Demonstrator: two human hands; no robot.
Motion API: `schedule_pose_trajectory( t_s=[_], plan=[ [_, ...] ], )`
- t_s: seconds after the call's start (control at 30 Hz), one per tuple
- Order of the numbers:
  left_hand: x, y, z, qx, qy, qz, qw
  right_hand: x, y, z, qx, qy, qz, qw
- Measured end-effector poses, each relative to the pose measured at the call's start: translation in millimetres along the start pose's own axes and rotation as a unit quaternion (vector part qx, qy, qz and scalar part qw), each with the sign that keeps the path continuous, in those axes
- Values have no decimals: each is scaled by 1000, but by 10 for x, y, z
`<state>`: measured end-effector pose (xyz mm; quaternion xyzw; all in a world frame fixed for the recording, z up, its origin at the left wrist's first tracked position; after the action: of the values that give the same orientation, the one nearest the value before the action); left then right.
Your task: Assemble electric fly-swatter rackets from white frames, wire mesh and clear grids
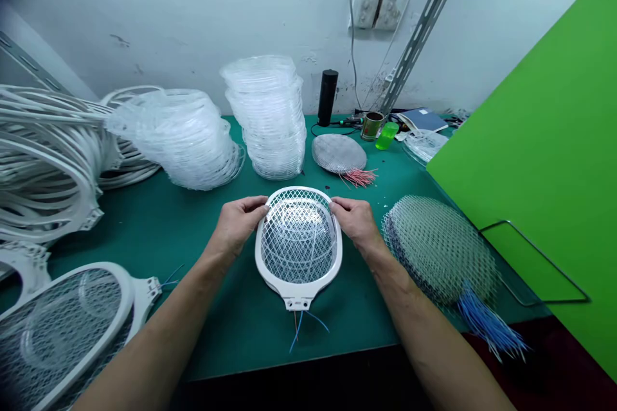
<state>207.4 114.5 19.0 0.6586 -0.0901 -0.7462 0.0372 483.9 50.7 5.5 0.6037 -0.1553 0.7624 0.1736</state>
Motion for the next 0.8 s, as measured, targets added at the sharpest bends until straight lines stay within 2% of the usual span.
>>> schedule_pose_trajectory(
  t_s=[0.17,0.3,0.8],
  plan=[
    [134,-66,8,11,-124,-17,992,-79,-47,-79,27,39,2,999],
    [200,-94,30,1,-163,-13,987,-146,-88,-104,32,86,0,996],
    [138,-99,17,-1,-272,-24,962,-132,-90,-104,46,188,5,981]
  ],
)
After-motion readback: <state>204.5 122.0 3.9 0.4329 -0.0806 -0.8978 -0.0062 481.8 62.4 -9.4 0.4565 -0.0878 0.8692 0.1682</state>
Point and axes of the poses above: each hand's wrist, its own y-axis away from the middle knuckle, its own z-axis out of the back of the hand, x = y × z, the point moved 6 cm from there along -y, towards the middle knuckle, and after that the axes turned 5 degrees about -y, right-handed, at the moved point
